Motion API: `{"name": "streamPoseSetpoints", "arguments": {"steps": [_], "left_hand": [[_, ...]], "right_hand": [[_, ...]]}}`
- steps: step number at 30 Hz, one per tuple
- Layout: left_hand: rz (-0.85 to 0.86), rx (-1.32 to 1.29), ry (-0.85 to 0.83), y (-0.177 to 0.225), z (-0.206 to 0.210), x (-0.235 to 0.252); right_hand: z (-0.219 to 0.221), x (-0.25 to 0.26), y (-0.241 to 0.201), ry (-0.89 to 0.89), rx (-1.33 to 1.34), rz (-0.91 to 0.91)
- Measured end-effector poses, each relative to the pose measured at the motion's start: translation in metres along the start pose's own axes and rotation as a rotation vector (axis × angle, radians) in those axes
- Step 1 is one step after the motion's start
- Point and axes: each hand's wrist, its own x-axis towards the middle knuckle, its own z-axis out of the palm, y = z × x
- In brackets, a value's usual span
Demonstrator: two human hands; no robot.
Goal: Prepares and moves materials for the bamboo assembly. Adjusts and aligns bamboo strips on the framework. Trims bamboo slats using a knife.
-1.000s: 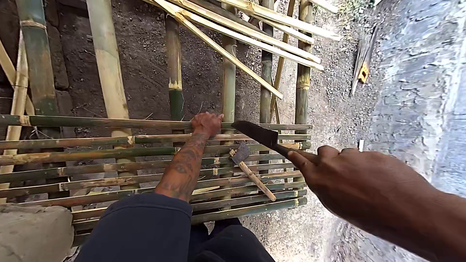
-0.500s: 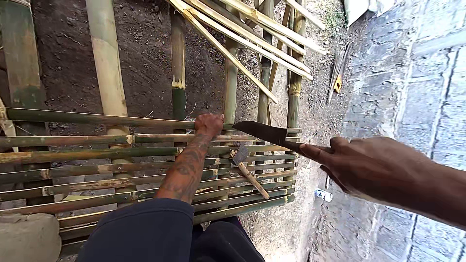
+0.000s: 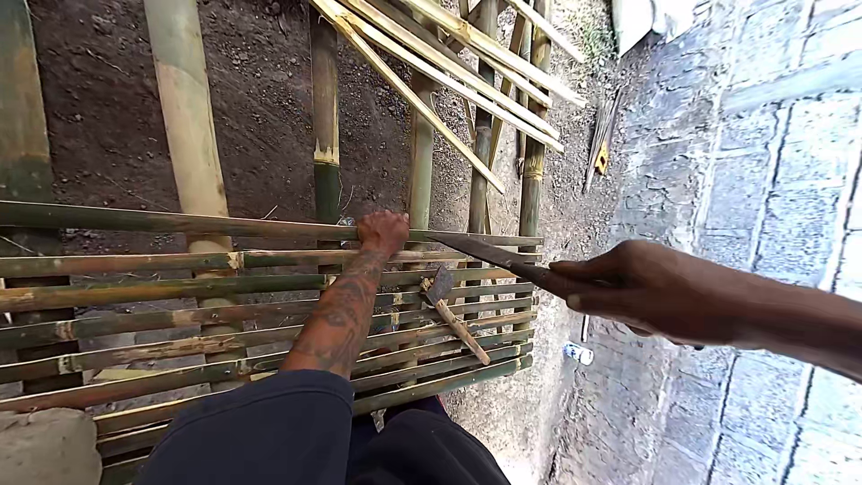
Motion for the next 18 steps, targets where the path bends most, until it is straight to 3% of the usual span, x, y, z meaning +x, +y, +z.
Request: {"name": "streamPoseSetpoints", "arguments": {"steps": [1,2,6,8,11,15,16,18], "left_hand": [[-0.01,-0.002,0.002,0.0,-0.001,-0.001],[-0.019,-0.005,0.005,-0.001,-0.001,-0.001],[-0.012,0.001,-0.007,0.001,-0.001,-0.001],[-0.017,0.004,-0.007,-0.001,-0.001,0.0],[-0.014,0.006,-0.015,-0.001,-0.001,-0.002],[0.001,-0.054,-0.014,-0.002,-0.005,-0.001],[0.006,-0.056,-0.015,-0.003,-0.006,-0.001],[0.01,-0.056,-0.022,-0.002,-0.006,-0.002]], "right_hand": [[-0.005,0.003,0.001,-0.034,0.188,0.058],[-0.01,0.004,-0.001,-0.039,0.19,0.06],[-0.005,-0.002,-0.018,0.179,-0.734,-0.227],[0.005,-0.007,-0.028,0.273,-0.956,-0.315],[-0.005,-0.002,-0.023,0.139,-0.76,-0.204],[-0.026,0.01,-0.004,-0.057,0.09,0.028],[-0.024,0.01,-0.004,-0.047,0.085,0.021],[-0.016,0.003,-0.016,0.012,-0.303,-0.066]]}}
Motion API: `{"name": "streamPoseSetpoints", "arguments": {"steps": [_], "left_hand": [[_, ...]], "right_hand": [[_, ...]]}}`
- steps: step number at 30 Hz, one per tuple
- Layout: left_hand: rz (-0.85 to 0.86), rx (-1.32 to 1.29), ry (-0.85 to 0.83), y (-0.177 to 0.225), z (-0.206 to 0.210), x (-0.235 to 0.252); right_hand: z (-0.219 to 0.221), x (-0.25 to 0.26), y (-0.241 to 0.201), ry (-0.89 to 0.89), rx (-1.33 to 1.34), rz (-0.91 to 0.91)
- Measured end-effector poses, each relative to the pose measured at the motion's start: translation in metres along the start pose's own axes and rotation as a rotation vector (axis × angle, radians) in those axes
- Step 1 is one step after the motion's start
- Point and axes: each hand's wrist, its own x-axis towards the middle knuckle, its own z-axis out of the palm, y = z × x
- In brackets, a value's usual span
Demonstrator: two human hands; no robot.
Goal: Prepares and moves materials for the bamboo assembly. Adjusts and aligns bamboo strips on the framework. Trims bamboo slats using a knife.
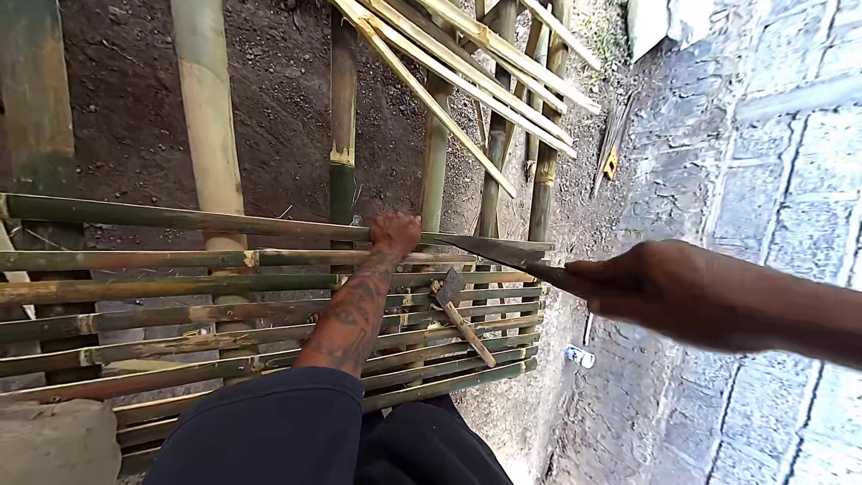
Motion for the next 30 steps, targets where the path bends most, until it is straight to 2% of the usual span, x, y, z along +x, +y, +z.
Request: {"name": "streamPoseSetpoints", "arguments": {"steps": [2,3,5,6,8,10,11,12,14,16,18,19,20,22,24,26,30], "left_hand": [[0.002,0.007,-0.003,0.0,0.001,0.001],[0.006,0.015,-0.002,0.001,0.002,0.001],[0.014,0.023,0.008,0.0,0.002,0.001],[0.02,0.025,0.009,0.0,0.001,0.0],[0.016,0.014,0.012,0.001,0.001,0.001],[0.007,0.009,0.013,0.0,0.004,0.0],[0.006,0.01,0.012,0.0,0.006,-0.001],[0.005,0.012,0.006,0.001,0.005,-0.001],[0.009,0.028,0.009,0.002,0.003,-0.001],[0.003,0.039,0.008,0.001,0.005,0.001],[-0.011,0.046,-0.001,0.001,0.005,0.001],[-0.018,0.049,-0.002,0.002,0.005,0.001],[-0.023,0.055,0.006,0.002,0.005,0.001],[-0.033,0.061,0.034,0.004,0.006,0.001],[-0.029,0.082,0.047,0.004,0.007,-0.001],[-0.026,0.109,0.058,0.002,0.005,-0.002],[-0.063,0.141,0.06,0.007,0.005,-0.002]], "right_hand": [[0.014,-0.007,-0.01,0.13,-0.443,-0.109],[0.021,-0.01,-0.008,0.198,-0.567,-0.148],[0.03,-0.008,0.007,0.268,-0.608,-0.2],[0.031,-0.006,0.016,0.242,-0.528,-0.202],[0.021,-0.003,0.019,0.075,-0.143,-0.089],[0.019,0.0,0.021,0.022,0.25,-0.018],[0.02,0.0,0.023,0.014,0.326,-0.001],[0.019,0.0,0.022,0.011,0.272,-0.001],[0.022,-0.002,0.019,0.077,-0.109,-0.078],[0.043,-0.005,0.025,0.343,-0.493,-0.246],[0.064,-0.008,0.03,0.483,-0.591,-0.282],[0.072,-0.008,0.033,0.472,-0.53,-0.271],[0.074,-0.008,0.033,0.382,-0.396,-0.232],[0.068,-0.004,0.035,0.149,0.044,-0.134],[0.081,0.003,0.054,0.108,0.352,-0.128],[0.101,0.011,0.073,0.143,0.405,-0.144],[0.162,-0.001,0.094,0.303,0.214,-0.17]]}}
